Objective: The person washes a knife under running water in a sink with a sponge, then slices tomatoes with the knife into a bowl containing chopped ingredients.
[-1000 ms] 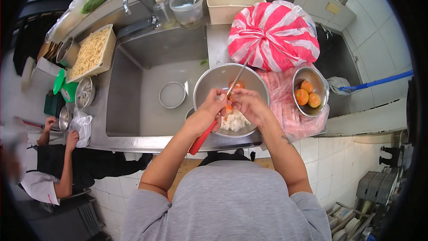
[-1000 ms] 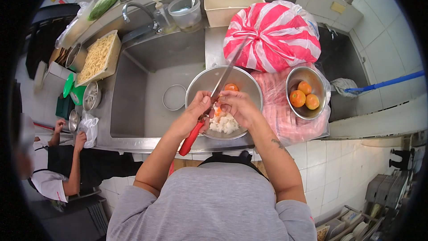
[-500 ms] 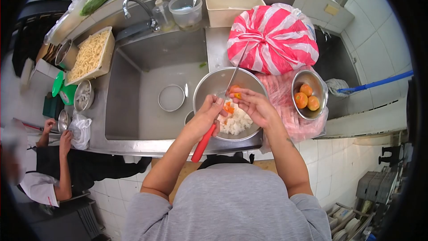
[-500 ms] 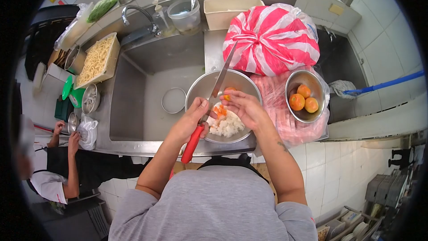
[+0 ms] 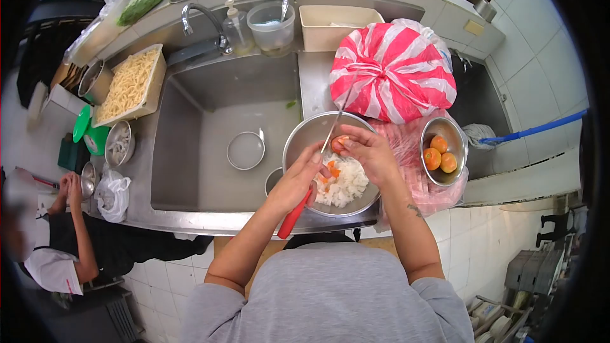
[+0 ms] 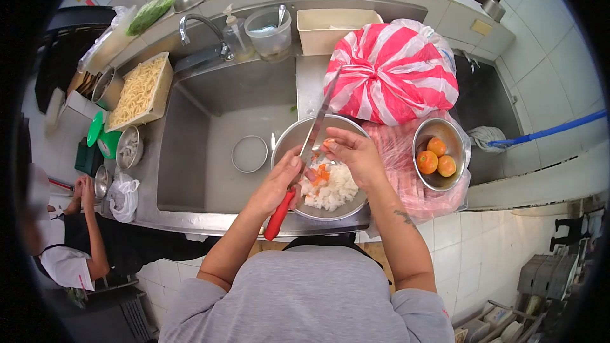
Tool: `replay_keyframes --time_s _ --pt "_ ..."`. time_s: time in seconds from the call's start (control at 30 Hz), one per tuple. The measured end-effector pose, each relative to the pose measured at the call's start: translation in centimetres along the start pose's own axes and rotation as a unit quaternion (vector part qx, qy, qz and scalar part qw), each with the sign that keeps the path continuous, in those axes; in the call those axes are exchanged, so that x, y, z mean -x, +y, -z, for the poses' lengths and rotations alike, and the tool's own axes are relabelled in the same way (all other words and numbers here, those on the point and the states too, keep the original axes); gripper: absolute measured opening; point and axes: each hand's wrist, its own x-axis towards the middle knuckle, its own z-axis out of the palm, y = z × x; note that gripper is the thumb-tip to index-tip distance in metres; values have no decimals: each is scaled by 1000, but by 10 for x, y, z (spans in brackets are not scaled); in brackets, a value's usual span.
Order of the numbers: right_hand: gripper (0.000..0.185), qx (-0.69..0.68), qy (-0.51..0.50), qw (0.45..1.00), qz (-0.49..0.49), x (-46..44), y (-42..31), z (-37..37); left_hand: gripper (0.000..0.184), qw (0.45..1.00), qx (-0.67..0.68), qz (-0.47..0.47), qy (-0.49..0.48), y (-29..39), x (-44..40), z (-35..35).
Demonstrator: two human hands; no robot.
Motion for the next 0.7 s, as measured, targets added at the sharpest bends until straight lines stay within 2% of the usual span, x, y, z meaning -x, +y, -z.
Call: replay_keyframes --time_s 0.3,0.33,0.6,0.7 --pt "41 33 -9 997 72 7 1 -18 49 985 -171 29 9 15 -2 -10" --pt "42 37 -9 997 73 8 0 -17 49 982 -191 10 12 14 -3 -11" --pt "54 21 -38 998 39 9 -1 -12 43 956 -283 -67 47 -3 -5 -14" --pt "56 -11 -53 998 18 10 -1 -11 40 964 -252 -71 44 0 -3 -15"
